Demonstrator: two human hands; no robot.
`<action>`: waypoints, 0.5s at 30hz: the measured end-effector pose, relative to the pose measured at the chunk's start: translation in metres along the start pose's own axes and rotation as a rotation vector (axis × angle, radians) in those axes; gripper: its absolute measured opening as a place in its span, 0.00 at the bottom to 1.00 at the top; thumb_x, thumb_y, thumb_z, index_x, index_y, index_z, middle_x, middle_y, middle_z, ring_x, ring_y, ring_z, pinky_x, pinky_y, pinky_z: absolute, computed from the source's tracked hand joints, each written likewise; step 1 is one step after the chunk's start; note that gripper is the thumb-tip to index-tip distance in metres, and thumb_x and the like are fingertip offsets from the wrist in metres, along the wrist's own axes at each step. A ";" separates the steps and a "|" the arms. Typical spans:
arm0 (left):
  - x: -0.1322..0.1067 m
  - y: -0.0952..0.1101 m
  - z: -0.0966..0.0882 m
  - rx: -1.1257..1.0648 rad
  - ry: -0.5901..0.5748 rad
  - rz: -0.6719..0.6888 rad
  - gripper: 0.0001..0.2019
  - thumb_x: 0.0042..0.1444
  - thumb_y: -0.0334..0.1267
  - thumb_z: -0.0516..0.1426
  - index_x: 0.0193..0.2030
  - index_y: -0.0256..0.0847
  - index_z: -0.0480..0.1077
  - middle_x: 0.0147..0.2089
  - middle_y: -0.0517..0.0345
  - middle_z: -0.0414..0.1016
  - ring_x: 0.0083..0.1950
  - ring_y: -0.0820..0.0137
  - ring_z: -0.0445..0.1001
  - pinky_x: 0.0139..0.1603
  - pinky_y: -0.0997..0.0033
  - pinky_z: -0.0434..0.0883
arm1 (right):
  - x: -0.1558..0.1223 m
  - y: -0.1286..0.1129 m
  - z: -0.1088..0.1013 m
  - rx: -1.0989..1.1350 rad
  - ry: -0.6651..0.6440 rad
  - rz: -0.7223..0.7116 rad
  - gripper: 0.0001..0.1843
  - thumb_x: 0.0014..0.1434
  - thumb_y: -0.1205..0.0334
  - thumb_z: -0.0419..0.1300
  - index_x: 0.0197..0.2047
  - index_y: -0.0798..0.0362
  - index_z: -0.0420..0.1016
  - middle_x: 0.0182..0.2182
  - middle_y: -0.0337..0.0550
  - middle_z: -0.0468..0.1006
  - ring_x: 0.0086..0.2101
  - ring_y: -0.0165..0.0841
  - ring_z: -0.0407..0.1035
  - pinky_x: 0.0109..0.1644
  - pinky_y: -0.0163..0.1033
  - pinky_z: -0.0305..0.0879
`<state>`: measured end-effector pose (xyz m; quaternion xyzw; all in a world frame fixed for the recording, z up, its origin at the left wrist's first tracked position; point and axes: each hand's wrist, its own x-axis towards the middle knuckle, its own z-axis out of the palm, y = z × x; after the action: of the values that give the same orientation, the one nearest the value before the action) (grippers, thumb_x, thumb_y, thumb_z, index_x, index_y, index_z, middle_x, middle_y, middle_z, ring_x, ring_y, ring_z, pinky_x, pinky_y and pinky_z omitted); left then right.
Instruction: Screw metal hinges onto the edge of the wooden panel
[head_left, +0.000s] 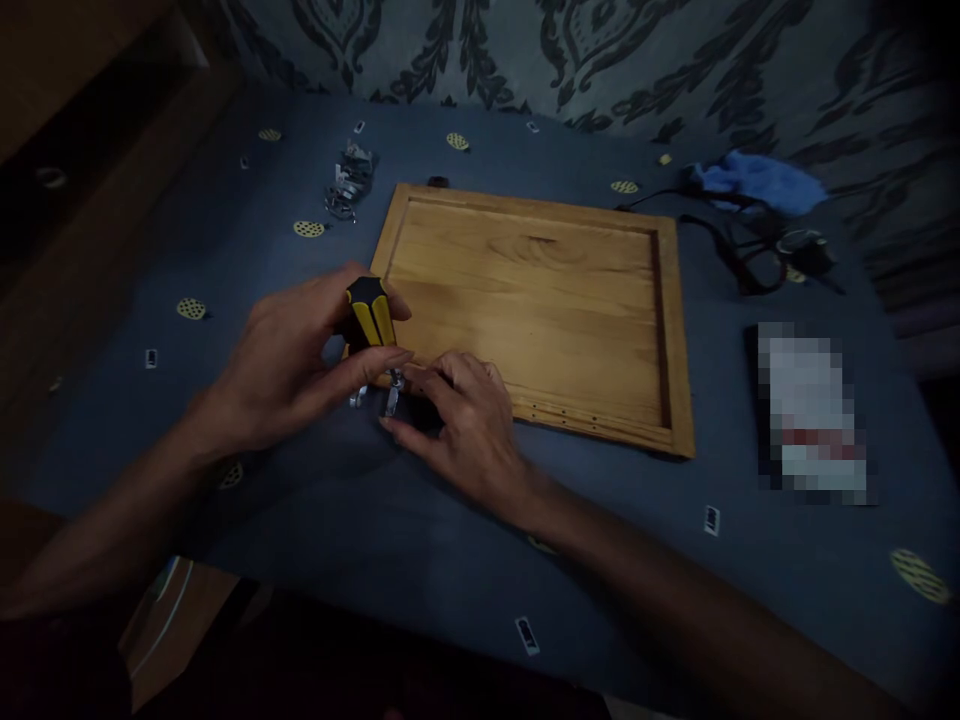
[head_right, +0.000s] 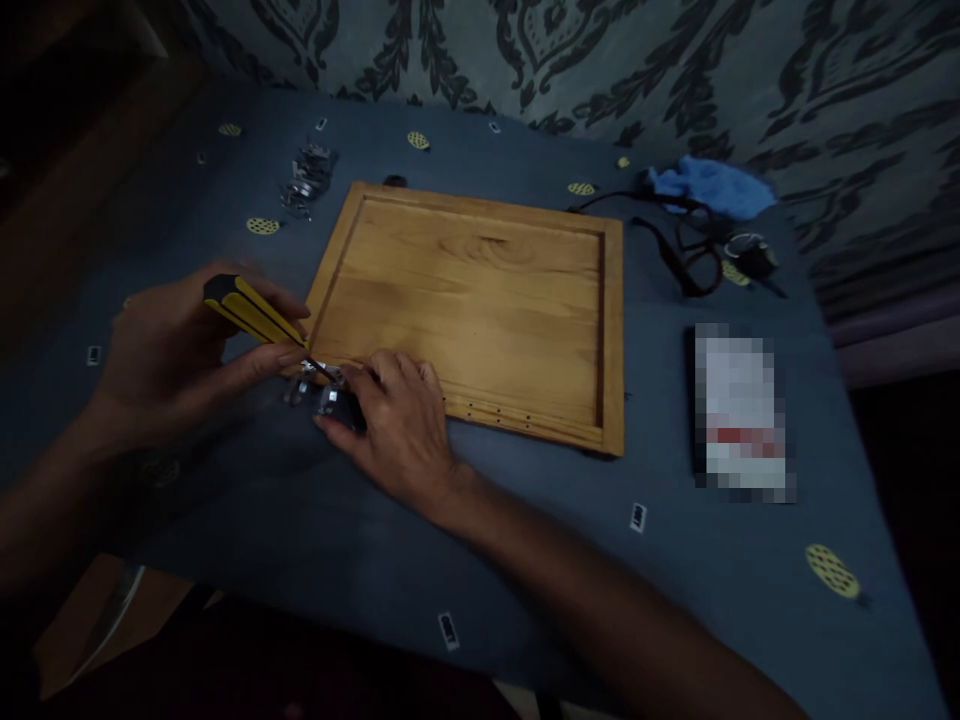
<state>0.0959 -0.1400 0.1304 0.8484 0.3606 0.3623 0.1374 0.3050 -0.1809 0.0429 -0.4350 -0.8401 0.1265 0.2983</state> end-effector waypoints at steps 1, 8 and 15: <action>0.000 0.000 0.000 0.012 0.003 0.009 0.07 0.64 0.45 0.67 0.47 0.51 0.79 0.37 0.62 0.83 0.30 0.69 0.80 0.30 0.71 0.74 | 0.000 0.000 0.000 0.003 0.007 -0.004 0.23 0.68 0.47 0.66 0.57 0.56 0.81 0.41 0.49 0.78 0.42 0.43 0.68 0.46 0.47 0.63; 0.001 -0.002 -0.001 0.035 0.177 0.056 0.11 0.62 0.44 0.69 0.46 0.44 0.78 0.32 0.63 0.78 0.26 0.76 0.73 0.26 0.76 0.70 | 0.000 0.000 -0.001 0.009 -0.019 0.008 0.22 0.68 0.47 0.66 0.57 0.54 0.81 0.42 0.49 0.78 0.43 0.44 0.69 0.48 0.48 0.63; 0.002 0.001 0.001 -0.006 0.139 -0.005 0.14 0.59 0.51 0.71 0.41 0.44 0.79 0.32 0.63 0.78 0.27 0.75 0.72 0.26 0.75 0.69 | 0.000 0.000 -0.002 -0.005 -0.032 0.019 0.23 0.69 0.46 0.64 0.58 0.53 0.80 0.42 0.49 0.77 0.44 0.44 0.69 0.48 0.48 0.63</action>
<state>0.0977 -0.1387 0.1315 0.8200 0.3704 0.4209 0.1154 0.3063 -0.1813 0.0444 -0.4416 -0.8409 0.1341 0.2828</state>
